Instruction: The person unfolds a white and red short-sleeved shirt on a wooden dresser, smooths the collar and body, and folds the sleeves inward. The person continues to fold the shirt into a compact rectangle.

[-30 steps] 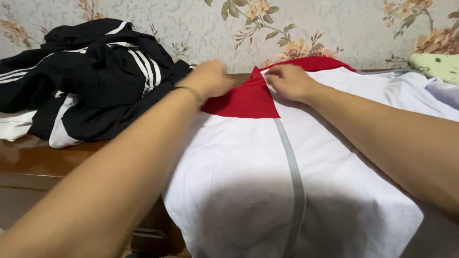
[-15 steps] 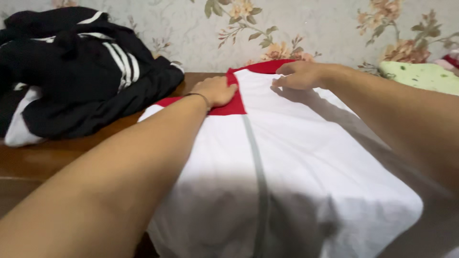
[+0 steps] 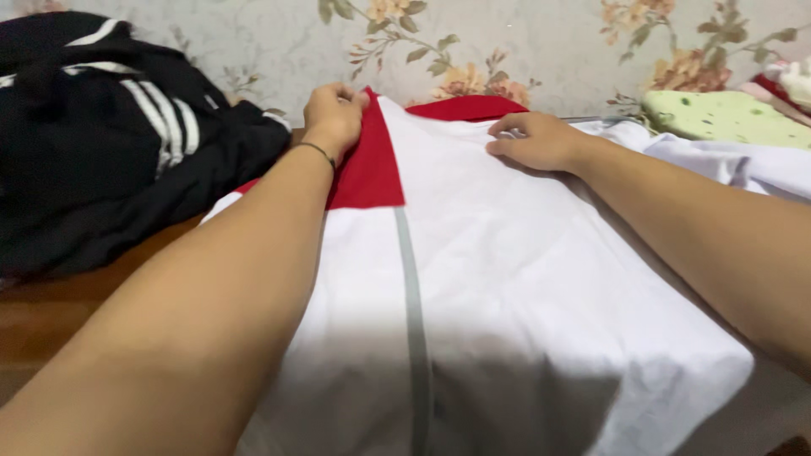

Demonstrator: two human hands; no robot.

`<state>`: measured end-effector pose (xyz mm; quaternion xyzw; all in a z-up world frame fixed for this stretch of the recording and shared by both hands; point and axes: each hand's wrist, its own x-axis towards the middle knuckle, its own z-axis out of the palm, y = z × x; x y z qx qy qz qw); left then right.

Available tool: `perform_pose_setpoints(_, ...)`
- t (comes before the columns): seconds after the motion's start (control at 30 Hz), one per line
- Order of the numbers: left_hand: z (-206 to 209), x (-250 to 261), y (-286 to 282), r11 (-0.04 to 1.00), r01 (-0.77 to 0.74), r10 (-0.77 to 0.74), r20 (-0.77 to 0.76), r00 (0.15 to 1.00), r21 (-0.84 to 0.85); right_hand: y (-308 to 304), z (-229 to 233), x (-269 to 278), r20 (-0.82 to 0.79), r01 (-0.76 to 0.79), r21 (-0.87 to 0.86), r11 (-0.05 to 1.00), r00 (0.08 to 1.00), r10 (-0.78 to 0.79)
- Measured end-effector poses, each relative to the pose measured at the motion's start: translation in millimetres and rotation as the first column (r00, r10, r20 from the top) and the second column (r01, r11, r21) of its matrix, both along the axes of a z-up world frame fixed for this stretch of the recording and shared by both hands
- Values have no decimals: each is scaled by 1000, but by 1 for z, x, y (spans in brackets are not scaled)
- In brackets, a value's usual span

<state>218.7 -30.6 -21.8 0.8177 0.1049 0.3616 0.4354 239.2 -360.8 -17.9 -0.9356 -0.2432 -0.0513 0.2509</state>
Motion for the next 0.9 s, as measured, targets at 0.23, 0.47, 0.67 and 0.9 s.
perform_pose_setpoints(0.23, 11, -17, 31, 935, -33, 139, -279, 950, 354, -6, -2, -2, -43, 17, 33, 999, 999, -16)
perform_pose_setpoints(0.47, 26, -32, 37, 915, 115, 113, -519, 847, 386, -8, -7, 12, 46, -52, 20, 998, 998, 51)
perform_pose_setpoints(0.67, 4, -22, 46, 926, 169, -16, -412, 911, 338, -12, -4, 9, 15, -10, -16, 1000, 1000, 10)
perform_pose_setpoints(0.9, -6, -8, 53, 935, 170, -73, -299, 951, 312, -8, 5, -8, -13, 10, -16, 1000, 1000, -11)
